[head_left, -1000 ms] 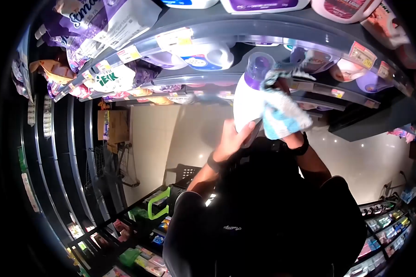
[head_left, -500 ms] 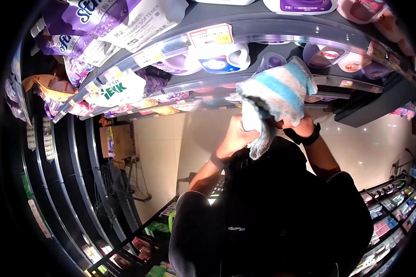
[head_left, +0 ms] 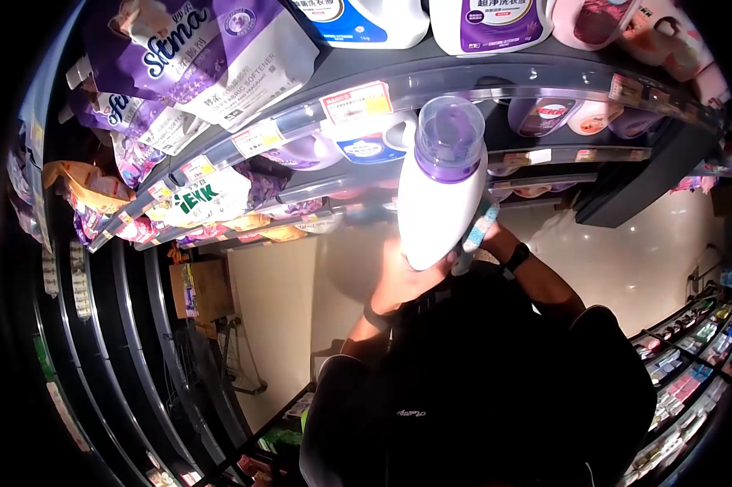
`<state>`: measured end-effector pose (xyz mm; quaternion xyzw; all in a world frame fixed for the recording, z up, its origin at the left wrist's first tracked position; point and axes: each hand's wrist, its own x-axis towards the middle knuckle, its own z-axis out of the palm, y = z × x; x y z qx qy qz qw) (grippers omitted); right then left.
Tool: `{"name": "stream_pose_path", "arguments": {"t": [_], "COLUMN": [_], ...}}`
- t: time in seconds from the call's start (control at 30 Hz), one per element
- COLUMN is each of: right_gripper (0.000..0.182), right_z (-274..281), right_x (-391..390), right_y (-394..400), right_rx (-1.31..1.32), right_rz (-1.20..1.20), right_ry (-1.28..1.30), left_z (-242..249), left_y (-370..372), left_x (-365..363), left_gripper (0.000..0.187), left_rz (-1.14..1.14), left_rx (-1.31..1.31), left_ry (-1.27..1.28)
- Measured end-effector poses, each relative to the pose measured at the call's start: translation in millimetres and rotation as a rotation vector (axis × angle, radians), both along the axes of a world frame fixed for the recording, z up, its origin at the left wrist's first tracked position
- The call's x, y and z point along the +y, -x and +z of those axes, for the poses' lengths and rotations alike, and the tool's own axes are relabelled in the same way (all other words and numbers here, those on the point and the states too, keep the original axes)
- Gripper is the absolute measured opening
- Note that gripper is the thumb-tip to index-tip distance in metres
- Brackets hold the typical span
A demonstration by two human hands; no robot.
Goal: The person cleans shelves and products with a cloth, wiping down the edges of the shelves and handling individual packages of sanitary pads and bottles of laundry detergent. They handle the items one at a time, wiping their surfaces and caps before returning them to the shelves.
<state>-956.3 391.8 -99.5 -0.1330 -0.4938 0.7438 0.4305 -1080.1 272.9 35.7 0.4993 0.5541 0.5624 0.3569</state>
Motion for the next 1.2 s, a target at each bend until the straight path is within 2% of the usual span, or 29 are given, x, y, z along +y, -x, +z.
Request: {"name": "stream_pose_path", "arguments": {"t": [0.1,0.23,0.33,0.47,0.53,0.6,0.67,0.73,0.8,0.83,0.9,0.93,1.07,1.17,1.2], "right_gripper": [0.040,0.035,0.032,0.030,0.030,0.034,0.043,0.054,0.057,0.052,0.048,0.049,0.029,0.031,0.032], "right_z": [18,32,40,29,44,144,142,130,151,151,175,185,197,176,168], "right_x": [1,8,17,32,31,20,20,21,20,20,19,16,17,25,29], "right_y": [-4,-12,-23,-38,-36,-33,-36,-35,-41,-39,-37,-37,-44,-41,-44], "right_rx": [0.058,0.048,-0.044,-0.374,-0.509,-0.621,-0.570,-0.473,-0.489,-0.329,-0.330,-0.363,-0.521,-0.337,-0.265], "right_rz": [0.103,0.060,-0.079,-0.365,-0.569,-0.660,-0.531,-0.302,-0.430,-0.406,-0.602,-0.634,-0.582,-0.600,-0.562], "right_ry": [0.033,-0.042,-0.156,-0.298,-0.449,-0.832,-0.811,-0.655,-0.949,-0.817,-1.181,-1.238,-1.508,-1.361,-1.234], "left_z": [-1,-8,-13,-26,-34,-38,-40,-40,-45,-45,-46,-47,-50,-44,-39], "left_y": [4,8,5,5,3,1,-1,-5,-6,-7,-8,-10,-15,-15,-19], "left_x": [-2,-6,-12,-14,-15,-15,-13,-12,-13,-12,-8,-7,-7,-6,-6], "left_gripper": [0.017,0.019,0.017,0.016,0.015,0.014,0.014,0.014,0.016,0.017,0.020,0.021,0.021,0.016,0.013], "left_rz": [-0.030,-0.074,-0.072,-0.195,-0.213,-0.229,-0.239,-0.236,-0.240,-0.234,-0.250,-0.258,-0.237,-0.274,-0.250], "left_rx": [-0.044,0.007,-0.066,-0.108,-0.132,-0.100,-0.094,-0.091,-0.068,-0.033,-0.049,-0.058,-0.095,-0.045,-0.034], "left_ry": [-0.060,-0.063,-0.040,-0.007,0.030,0.025,0.040,0.048,0.048,0.040,0.014,0.002,-0.001,0.028,0.053]}}
